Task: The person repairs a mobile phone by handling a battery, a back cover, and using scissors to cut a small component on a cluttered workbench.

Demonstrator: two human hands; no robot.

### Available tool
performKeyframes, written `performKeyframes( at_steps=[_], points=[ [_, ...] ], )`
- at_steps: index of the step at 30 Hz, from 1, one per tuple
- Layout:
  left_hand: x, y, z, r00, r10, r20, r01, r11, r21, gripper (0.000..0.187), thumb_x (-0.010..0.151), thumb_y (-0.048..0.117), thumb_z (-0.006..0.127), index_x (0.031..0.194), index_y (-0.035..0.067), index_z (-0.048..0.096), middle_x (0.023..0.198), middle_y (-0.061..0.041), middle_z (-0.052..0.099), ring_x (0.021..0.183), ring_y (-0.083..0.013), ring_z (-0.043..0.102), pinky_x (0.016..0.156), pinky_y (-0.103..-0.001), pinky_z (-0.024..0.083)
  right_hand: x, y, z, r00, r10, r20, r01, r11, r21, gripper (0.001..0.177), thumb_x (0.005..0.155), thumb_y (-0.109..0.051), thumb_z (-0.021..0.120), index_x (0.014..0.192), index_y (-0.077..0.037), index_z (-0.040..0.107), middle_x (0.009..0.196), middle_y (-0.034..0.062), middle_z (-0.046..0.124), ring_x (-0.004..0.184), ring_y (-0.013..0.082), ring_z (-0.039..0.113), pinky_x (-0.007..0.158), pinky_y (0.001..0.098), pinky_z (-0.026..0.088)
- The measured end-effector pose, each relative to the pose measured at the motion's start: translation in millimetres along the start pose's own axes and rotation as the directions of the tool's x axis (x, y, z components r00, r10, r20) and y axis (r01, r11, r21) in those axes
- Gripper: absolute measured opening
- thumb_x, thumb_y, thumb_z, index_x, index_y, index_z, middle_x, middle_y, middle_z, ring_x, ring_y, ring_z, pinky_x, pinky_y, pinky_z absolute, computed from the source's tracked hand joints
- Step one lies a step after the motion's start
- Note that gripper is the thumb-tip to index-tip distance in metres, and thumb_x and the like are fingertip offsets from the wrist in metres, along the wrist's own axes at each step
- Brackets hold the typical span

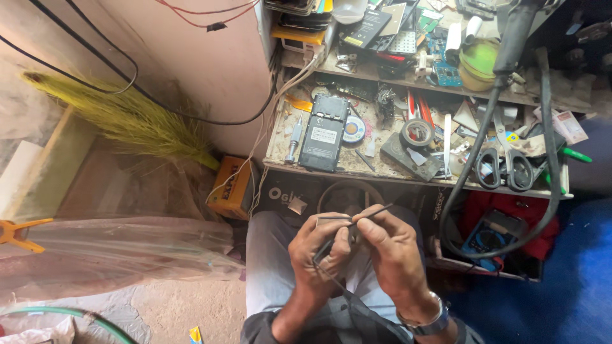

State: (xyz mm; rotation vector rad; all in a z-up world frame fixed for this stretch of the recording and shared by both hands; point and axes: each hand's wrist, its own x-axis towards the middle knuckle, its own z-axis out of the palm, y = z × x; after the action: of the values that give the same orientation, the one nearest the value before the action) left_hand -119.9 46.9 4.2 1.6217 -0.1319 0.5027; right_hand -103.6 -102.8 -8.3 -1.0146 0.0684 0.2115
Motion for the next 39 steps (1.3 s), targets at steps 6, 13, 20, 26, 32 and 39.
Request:
performKeyframes(
  at_steps=[6, 13, 20, 26, 32, 39],
  points=[
    [1.5, -5.2, -11.2, 0.967, -0.176, 0.182, 0.200, 0.972, -0.123, 0.014, 0.095, 0.006, 0.065, 0.104, 0.000, 0.074, 0.104, -0.012, 0.074, 0.095, -0.0212, 0.073, 0.085, -0.030, 0.057, 4.7, -2.0, -10.4, 0.967, 0.252, -0.023, -0.246, 0.956, 0.161, 0.013, 0.096, -0.011, 0.067, 0.102, -0.001, 0.072, 0.084, -0.0007, 0.065, 0.077, 0.0078, 0.059, 0.070, 0.0250, 0.047],
    [11.4, 3.9, -12.8, 0.968, -0.143, 0.205, 0.137, 0.990, 0.043, 0.013, 0.097, 0.012, 0.069, 0.102, 0.001, 0.075, 0.099, -0.009, 0.074, 0.091, -0.0183, 0.073, 0.080, -0.028, 0.057, 0.8, -15.2, -6.2, 0.994, -0.083, -0.075, 0.079, 0.996, -0.049, 0.011, 0.093, -0.012, 0.066, 0.102, -0.006, 0.066, 0.096, 0.0085, 0.076, 0.087, 0.0139, 0.070, 0.073, 0.0282, 0.058],
    [29.7, 7.2, -18.4, 0.803, -0.247, 0.543, 0.272, 0.962, 0.036, 0.016, 0.096, 0.016, 0.072, 0.096, 0.001, 0.076, 0.084, -0.007, 0.070, 0.078, -0.0154, 0.067, 0.070, -0.029, 0.052, -15.5, -37.8, -20.4, 0.937, -0.249, 0.244, 0.345, 0.767, -0.541, 0.014, 0.090, 0.002, 0.074, 0.103, 0.000, 0.071, 0.108, 0.0116, 0.076, 0.095, 0.0132, 0.069, 0.080, 0.0230, 0.055],
    [36.7, 0.3, -9.8, 0.583, -0.319, 0.748, 0.522, 0.852, -0.043, 0.020, 0.100, 0.020, 0.070, 0.099, 0.001, 0.077, 0.088, -0.004, 0.069, 0.085, -0.0119, 0.064, 0.074, -0.028, 0.051, -16.0, -41.6, -39.5, 0.911, -0.236, 0.337, 0.364, 0.843, -0.395, 0.011, 0.095, 0.003, 0.070, 0.106, 0.001, 0.071, 0.107, 0.0121, 0.074, 0.097, 0.0154, 0.069, 0.083, 0.0249, 0.055],
    [43.2, -1.7, 4.9, 0.593, -0.226, 0.773, 0.443, 0.893, -0.079, 0.018, 0.092, 0.015, 0.077, 0.101, -0.001, 0.076, 0.098, -0.005, 0.073, 0.097, -0.0133, 0.068, 0.086, -0.026, 0.053, -4.6, -56.2, -61.1, 0.905, -0.420, -0.066, 0.328, 0.789, -0.519, 0.011, 0.091, -0.006, 0.073, 0.099, -0.001, 0.068, 0.097, 0.0082, 0.073, 0.079, 0.0107, 0.066, 0.069, 0.0251, 0.056],
    [32.4, -12.6, 2.2, 0.679, -0.277, 0.680, 0.612, 0.725, -0.316, 0.013, 0.095, 0.002, 0.070, 0.107, -0.001, 0.075, 0.107, -0.003, 0.070, 0.104, -0.0108, 0.066, 0.092, -0.024, 0.052, 80.1, -96.9, -92.4, 0.633, -0.752, -0.182, 0.157, 0.355, -0.921, 0.013, 0.098, -0.005, 0.078, 0.106, 0.003, 0.071, 0.095, 0.0089, 0.074, 0.075, 0.0117, 0.068, 0.066, 0.0253, 0.052]
  ],
)
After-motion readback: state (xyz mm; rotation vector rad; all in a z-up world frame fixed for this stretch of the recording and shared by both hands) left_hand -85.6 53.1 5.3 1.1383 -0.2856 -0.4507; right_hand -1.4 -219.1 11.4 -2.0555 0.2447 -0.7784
